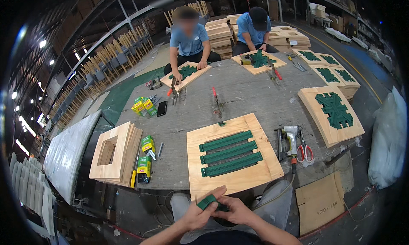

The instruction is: The person assembles a wooden frame by attaching green plastic strips to a square wooden board. They use a nail gun to secure the strips in a grid pattern and scissors to trim excess material. The person works on one frame at a time, completing the assembly before moving to the next.

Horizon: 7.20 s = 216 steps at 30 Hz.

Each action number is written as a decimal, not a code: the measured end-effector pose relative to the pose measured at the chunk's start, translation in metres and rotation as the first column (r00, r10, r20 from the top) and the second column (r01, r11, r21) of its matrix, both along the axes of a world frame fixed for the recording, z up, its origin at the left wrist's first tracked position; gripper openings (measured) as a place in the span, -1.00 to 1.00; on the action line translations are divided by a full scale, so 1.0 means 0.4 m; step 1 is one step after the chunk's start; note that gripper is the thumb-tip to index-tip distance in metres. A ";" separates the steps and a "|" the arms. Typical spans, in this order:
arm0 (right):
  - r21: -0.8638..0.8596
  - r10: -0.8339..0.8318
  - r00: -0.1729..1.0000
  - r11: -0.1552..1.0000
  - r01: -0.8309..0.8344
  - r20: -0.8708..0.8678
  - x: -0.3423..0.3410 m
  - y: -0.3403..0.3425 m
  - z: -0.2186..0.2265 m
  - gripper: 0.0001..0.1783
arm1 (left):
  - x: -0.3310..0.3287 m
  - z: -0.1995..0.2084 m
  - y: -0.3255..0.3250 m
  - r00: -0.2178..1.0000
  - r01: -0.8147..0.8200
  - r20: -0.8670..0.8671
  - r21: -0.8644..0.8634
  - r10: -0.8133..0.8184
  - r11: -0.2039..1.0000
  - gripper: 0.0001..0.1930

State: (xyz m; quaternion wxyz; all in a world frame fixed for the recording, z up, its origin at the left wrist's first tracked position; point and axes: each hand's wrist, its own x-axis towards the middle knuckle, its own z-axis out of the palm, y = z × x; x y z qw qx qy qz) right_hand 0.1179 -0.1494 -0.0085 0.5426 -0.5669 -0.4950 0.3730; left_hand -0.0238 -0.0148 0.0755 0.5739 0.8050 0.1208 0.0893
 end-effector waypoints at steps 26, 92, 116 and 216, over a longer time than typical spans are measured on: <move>-0.358 -0.374 0.748 0.913 0.194 -0.548 -0.004 -0.045 -0.126 -0.83 | 0.234 -0.145 0.288 0.949 -0.180 -0.297 -0.221 0.110 0.958 -0.75; -0.345 -0.375 0.427 0.927 0.149 -0.823 0.022 0.232 -0.168 -0.33 | 0.379 -0.328 0.518 0.914 -0.205 -0.286 0.286 0.287 0.936 -0.55; -0.321 -0.350 0.248 0.935 0.152 -0.903 0.198 0.451 -0.120 -0.63 | 0.446 -0.330 0.538 0.802 -0.270 -0.414 0.391 0.430 0.880 -0.69; 0.156 -0.504 0.717 0.854 0.496 0.482 0.392 0.648 -0.182 -0.85 | 0.470 -0.324 0.614 0.839 -0.530 -0.292 -0.246 0.459 0.812 -0.79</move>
